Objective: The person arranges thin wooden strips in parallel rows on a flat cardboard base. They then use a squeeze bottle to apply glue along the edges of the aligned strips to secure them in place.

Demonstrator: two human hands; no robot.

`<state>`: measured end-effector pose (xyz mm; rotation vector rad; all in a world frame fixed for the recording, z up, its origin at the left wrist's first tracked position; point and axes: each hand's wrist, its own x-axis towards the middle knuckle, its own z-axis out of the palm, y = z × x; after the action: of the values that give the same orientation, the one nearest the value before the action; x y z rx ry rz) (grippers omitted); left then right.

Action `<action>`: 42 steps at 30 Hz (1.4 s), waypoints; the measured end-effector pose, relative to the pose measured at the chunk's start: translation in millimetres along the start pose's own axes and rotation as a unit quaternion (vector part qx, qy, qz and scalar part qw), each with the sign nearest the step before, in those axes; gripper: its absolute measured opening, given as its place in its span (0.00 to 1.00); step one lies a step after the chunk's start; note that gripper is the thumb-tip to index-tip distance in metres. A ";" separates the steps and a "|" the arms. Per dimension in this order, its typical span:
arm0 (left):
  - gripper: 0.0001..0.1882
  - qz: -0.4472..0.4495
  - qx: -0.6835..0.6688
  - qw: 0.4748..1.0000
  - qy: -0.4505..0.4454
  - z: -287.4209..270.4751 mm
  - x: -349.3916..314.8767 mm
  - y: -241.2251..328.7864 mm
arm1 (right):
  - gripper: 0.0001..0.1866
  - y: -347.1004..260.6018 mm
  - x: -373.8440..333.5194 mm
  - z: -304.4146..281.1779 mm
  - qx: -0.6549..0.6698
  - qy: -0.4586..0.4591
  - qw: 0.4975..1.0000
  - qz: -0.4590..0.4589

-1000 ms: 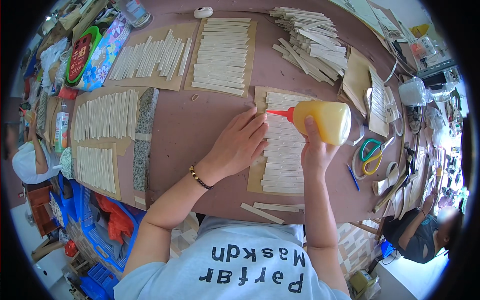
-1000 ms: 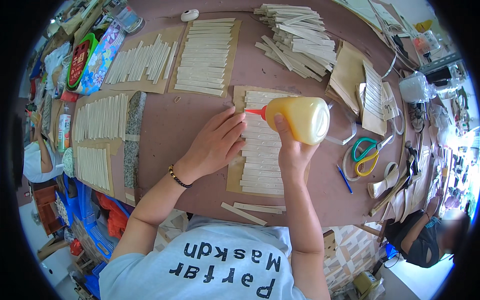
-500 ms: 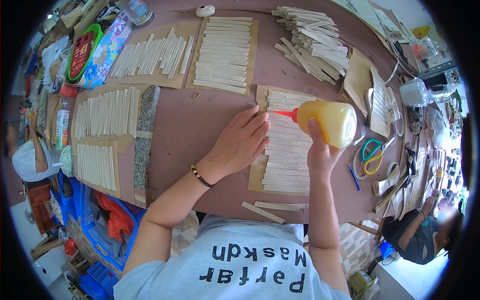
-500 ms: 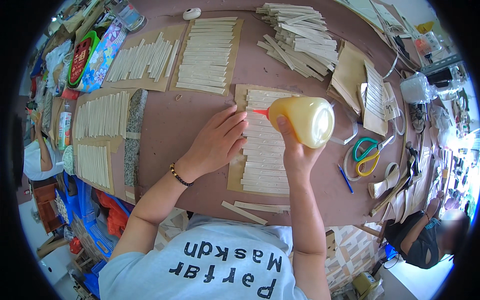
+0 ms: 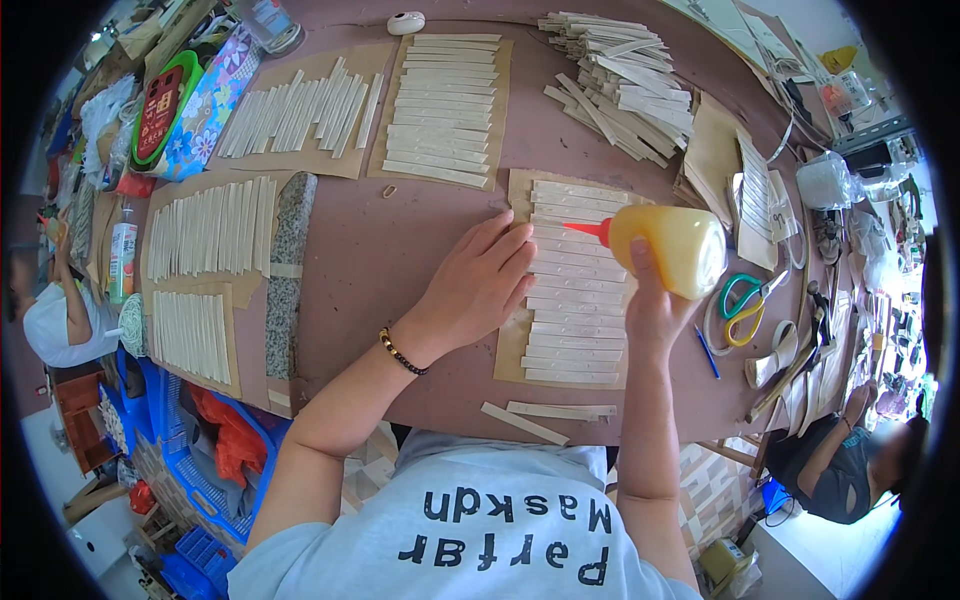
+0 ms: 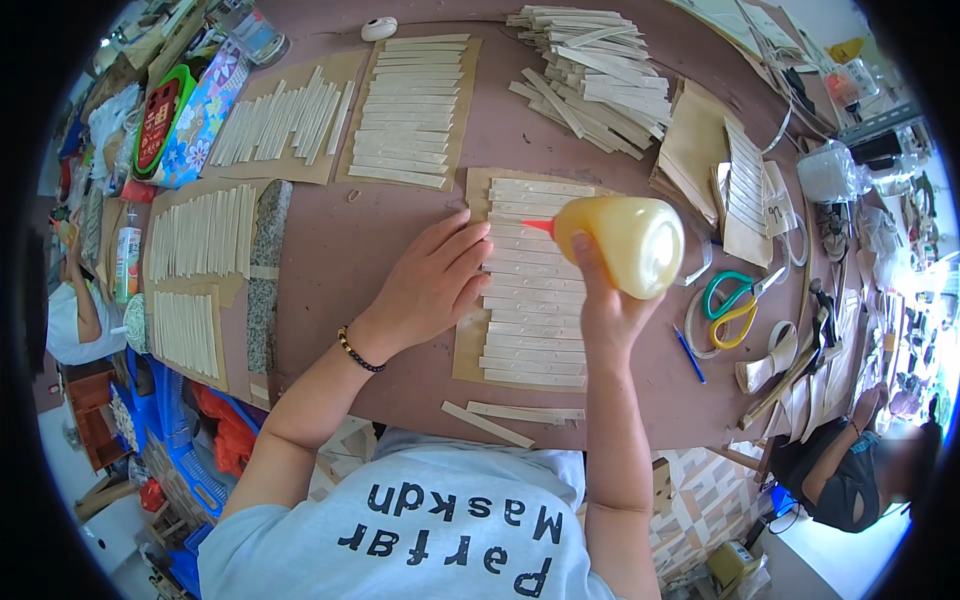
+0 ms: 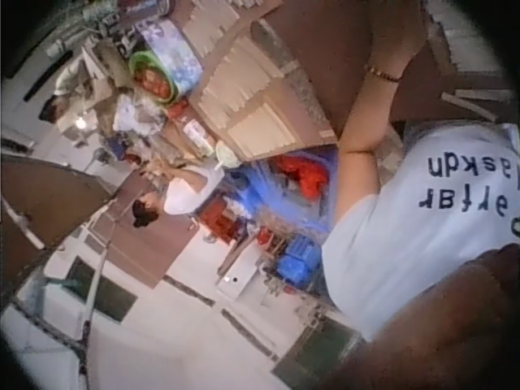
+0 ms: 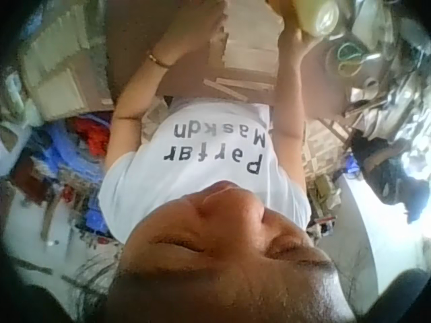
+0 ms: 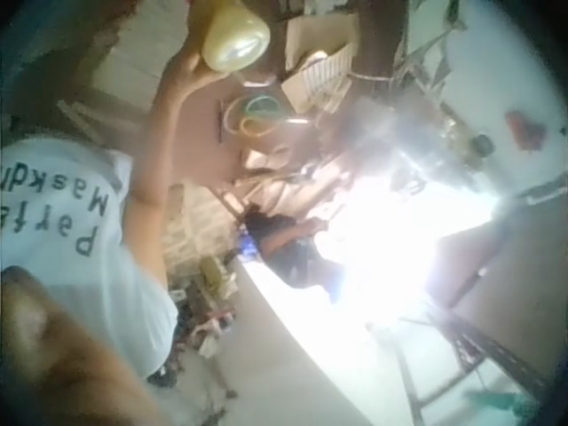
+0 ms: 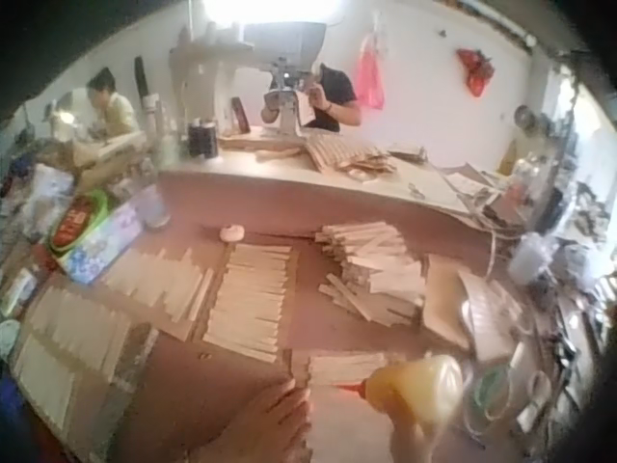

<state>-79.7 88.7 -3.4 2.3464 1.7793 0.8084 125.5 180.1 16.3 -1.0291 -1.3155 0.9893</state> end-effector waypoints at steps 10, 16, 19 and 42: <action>0.19 -0.005 -0.003 1.000 -0.012 -1.7 0.6 1.0 | 0.22 12.0 10.9 -42.1 0.041 0.075 0.996 0.004; 0.19 -0.010 -0.004 1.000 -0.017 -2.0 1.3 1.7 | 0.22 10.3 14.4 -49.7 0.034 0.073 0.997 -0.009; 0.19 -0.009 0.004 1.000 -0.020 -0.9 0.5 0.8 | 0.22 9.2 14.1 -47.5 0.039 0.078 0.996 -0.012; 0.19 -0.002 -0.003 1.000 -0.002 1.9 -1.9 -0.7 | 0.21 8.1 2.9 -10.8 0.009 0.044 0.999 0.008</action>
<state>-79.7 87.7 -6.0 2.3376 1.7773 0.8063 136.5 184.8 9.3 -1.0591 -1.2266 0.9549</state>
